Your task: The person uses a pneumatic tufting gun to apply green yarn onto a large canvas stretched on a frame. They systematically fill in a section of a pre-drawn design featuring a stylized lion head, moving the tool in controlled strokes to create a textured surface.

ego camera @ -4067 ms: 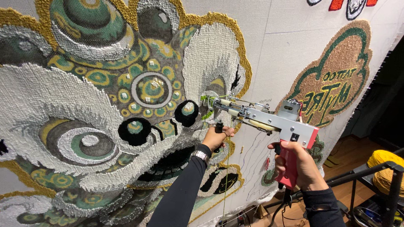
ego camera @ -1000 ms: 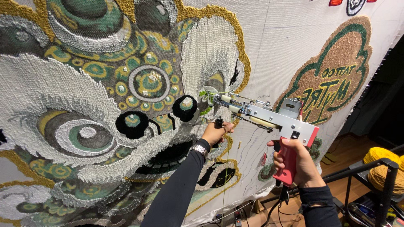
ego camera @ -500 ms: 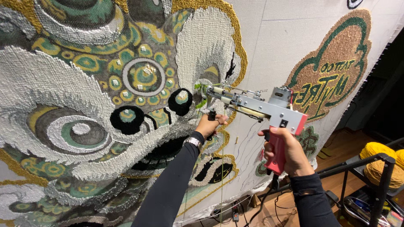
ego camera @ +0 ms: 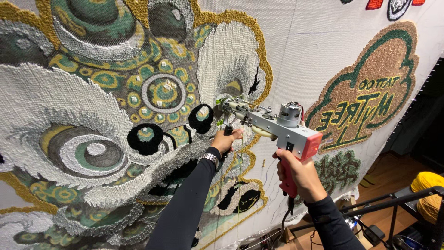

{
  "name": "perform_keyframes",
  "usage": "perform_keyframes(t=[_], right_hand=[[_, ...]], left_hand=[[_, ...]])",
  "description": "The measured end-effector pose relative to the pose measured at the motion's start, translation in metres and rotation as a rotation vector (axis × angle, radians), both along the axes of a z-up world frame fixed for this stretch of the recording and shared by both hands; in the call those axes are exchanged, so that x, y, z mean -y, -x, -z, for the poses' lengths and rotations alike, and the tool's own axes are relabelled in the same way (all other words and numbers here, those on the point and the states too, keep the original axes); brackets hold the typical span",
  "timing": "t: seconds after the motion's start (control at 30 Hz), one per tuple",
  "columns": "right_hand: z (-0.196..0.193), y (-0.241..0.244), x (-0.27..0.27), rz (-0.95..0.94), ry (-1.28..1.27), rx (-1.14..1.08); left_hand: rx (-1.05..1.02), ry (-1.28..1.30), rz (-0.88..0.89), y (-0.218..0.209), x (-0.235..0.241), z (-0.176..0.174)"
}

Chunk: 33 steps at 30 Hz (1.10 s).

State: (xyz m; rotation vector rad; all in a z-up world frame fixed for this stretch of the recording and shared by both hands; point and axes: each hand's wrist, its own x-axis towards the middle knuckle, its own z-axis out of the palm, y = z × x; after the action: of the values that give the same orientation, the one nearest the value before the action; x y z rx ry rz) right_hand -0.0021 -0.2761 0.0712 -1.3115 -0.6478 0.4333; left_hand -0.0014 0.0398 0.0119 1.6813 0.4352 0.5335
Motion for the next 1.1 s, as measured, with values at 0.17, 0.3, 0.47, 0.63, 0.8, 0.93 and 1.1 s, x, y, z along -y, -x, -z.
perform_keyframes(t=[0.17, 0.3, 0.47, 0.63, 0.8, 0.93, 1.1], right_hand=[[-0.002, 0.005, -0.003, 0.034, 0.016, -0.047], [-0.003, 0.005, -0.004, 0.029, 0.010, -0.072], [-0.005, 0.005, -0.002, 0.011, 0.003, -0.073], [-0.001, 0.003, -0.002, 0.037, 0.014, -0.098], [0.007, -0.004, -0.002, -0.003, -0.038, -0.046], [0.002, -0.004, 0.004, 0.005, -0.030, -0.060], [-0.002, -0.011, 0.022, -0.038, 0.013, -0.170]], left_hand=[[0.042, 0.031, -0.001, -0.001, 0.000, -0.003], [0.017, 0.041, -0.010, -0.001, -0.001, -0.007], [0.052, 0.026, 0.008, -0.004, -0.004, -0.003], [0.072, 0.035, 0.037, -0.006, -0.004, 0.001], [0.048, 0.005, 0.020, -0.002, -0.002, -0.004], [0.050, 0.007, 0.076, 0.001, 0.003, -0.007], [0.044, -0.058, 0.246, 0.005, 0.010, -0.009]])
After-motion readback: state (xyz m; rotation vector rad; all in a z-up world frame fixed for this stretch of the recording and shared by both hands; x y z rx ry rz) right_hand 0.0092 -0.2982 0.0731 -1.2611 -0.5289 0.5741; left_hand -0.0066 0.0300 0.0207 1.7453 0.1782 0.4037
